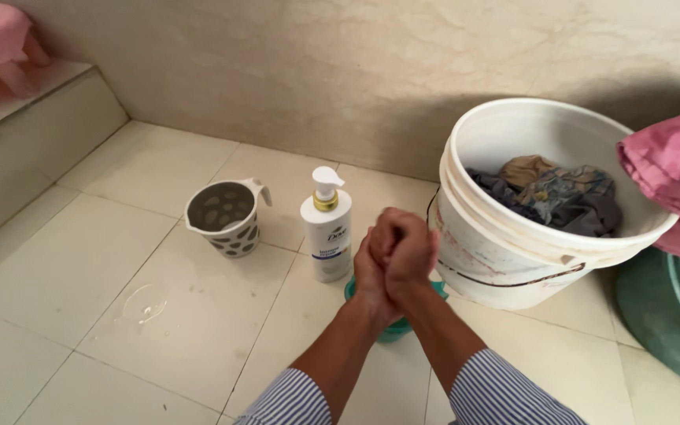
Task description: The person cleans a corner bathroom shelf by hand. They wipe the shelf surface, handle a small green cup, and rub the shelf with a reddish stone-like object. The person also moves a green tube and a white bottle on the floor.
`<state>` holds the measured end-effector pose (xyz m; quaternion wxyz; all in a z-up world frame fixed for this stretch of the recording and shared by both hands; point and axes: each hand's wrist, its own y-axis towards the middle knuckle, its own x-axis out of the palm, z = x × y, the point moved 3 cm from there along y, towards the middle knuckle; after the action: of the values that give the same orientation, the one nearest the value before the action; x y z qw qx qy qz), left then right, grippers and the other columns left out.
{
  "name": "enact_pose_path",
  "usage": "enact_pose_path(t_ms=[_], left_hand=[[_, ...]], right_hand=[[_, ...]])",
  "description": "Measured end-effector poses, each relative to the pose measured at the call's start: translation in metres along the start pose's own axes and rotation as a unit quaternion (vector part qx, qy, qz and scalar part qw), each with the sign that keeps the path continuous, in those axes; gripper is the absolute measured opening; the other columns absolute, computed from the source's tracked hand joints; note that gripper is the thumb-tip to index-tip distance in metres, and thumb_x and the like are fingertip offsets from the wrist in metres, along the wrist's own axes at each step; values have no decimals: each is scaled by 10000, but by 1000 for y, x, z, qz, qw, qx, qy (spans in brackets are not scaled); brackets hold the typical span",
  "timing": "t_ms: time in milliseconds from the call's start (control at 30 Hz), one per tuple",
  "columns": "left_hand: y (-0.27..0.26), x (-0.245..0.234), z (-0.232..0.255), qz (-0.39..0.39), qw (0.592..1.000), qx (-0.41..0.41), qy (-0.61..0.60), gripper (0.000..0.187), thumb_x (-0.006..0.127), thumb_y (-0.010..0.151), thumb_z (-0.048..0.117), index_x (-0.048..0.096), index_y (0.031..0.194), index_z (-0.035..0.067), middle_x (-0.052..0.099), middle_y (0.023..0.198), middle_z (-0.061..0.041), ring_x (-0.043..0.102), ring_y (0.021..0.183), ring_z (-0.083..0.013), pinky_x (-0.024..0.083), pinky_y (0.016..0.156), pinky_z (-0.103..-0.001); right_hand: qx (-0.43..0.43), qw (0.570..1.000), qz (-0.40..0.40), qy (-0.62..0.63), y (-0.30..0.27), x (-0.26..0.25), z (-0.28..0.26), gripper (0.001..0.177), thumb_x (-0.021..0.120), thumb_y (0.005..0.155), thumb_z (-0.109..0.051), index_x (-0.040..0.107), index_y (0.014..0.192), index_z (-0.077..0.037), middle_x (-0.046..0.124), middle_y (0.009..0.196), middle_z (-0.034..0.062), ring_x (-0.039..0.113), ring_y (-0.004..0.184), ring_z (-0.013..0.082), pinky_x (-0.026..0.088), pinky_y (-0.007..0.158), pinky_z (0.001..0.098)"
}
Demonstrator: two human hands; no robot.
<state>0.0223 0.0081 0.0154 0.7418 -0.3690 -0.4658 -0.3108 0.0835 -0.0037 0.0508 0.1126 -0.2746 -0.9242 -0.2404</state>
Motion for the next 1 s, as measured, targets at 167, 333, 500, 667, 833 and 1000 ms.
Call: enact_pose_path(t_ms=[167,333,500,667,833,1000], left_hand=[[-18,36,11,-109,994,19,-3,445,424,1051,432,619,1195,59,695,1070,-97,646,928,-229,554,848,-364],[-22,31,14,53,998,37,-6,449,369,1018,449,631,1175,120,721,1108,-68,666,1061,-214,529,986,-376],[1,27,18,174,966,157,105,467,442,1049,480,636,952,66,687,915,-74,635,842,-184,546,820,-346],[17,50,20,75,973,217,37,454,480,1063,451,618,846,77,622,698,-52,572,617,-152,486,574,-296],[20,73,23,105,870,334,348,539,502,1084,427,576,715,41,560,568,-63,507,507,-176,426,503,-332],[11,79,36,119,524,441,719,485,481,1072,393,643,773,47,679,713,-192,623,607,-357,512,594,-470]], right_hand=[[-68,883,-188,-424,3,23,-9,159,503,838,-180,620,827,-73,620,747,133,601,767,292,510,745,408],[-265,793,-216,-505,1,16,-54,160,540,879,-214,630,893,-82,641,907,129,600,854,343,467,753,440],[-237,850,50,-468,-14,3,-52,148,526,961,-179,580,923,-46,559,943,127,542,937,321,423,862,452],[52,985,161,18,2,-22,-17,224,469,1036,-284,602,1056,-105,605,956,13,564,883,150,469,800,302],[267,940,79,199,1,-7,-27,401,424,1084,-411,560,1080,-34,623,963,142,633,817,242,552,755,373],[438,894,68,69,-10,2,-52,493,301,1051,-421,575,1186,-34,691,1034,185,678,923,285,581,884,435]])
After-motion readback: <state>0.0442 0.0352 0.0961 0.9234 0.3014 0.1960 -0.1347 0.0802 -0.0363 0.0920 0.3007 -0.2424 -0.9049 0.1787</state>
